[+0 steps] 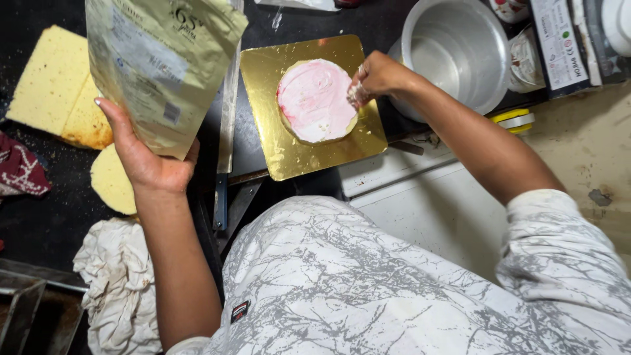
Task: The person assembles a cake by placing sponge cake layers onto a gold base, spreading white cream and red syrup between them, and trimming the edges with a knife.
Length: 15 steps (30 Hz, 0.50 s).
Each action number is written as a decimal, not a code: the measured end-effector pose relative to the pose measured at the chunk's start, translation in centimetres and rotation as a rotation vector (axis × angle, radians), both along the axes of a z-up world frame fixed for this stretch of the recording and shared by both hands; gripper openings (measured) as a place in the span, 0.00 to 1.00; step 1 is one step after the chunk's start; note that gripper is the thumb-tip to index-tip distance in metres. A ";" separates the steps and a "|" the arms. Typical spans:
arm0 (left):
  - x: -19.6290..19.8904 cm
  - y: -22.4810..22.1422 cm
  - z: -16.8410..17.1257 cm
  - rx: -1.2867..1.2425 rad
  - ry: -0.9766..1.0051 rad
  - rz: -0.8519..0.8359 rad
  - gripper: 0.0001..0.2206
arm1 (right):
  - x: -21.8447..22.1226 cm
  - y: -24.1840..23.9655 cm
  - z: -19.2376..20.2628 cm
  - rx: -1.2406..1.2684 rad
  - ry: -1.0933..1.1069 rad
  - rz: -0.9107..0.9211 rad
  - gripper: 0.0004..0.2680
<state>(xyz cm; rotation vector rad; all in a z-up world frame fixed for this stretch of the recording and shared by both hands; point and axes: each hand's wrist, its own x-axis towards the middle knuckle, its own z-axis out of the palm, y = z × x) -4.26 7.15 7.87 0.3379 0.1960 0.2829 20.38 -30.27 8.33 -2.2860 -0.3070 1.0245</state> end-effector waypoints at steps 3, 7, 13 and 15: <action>0.2 -0.3 0.1 0.027 0.014 -0.007 0.35 | 2.6 1.0 -0.2 0.034 -0.056 -0.133 0.06; 0.4 -1.1 0.4 0.077 0.051 0.018 0.35 | 4.5 3.4 0.1 -0.018 -0.135 -0.104 0.05; -0.5 -0.9 0.7 0.067 0.065 0.011 0.34 | 5.8 7.8 0.0 -0.060 -0.313 0.038 0.06; -0.8 -0.7 0.7 0.051 0.085 0.002 0.34 | 5.7 9.3 -0.3 -0.092 -0.365 0.089 0.05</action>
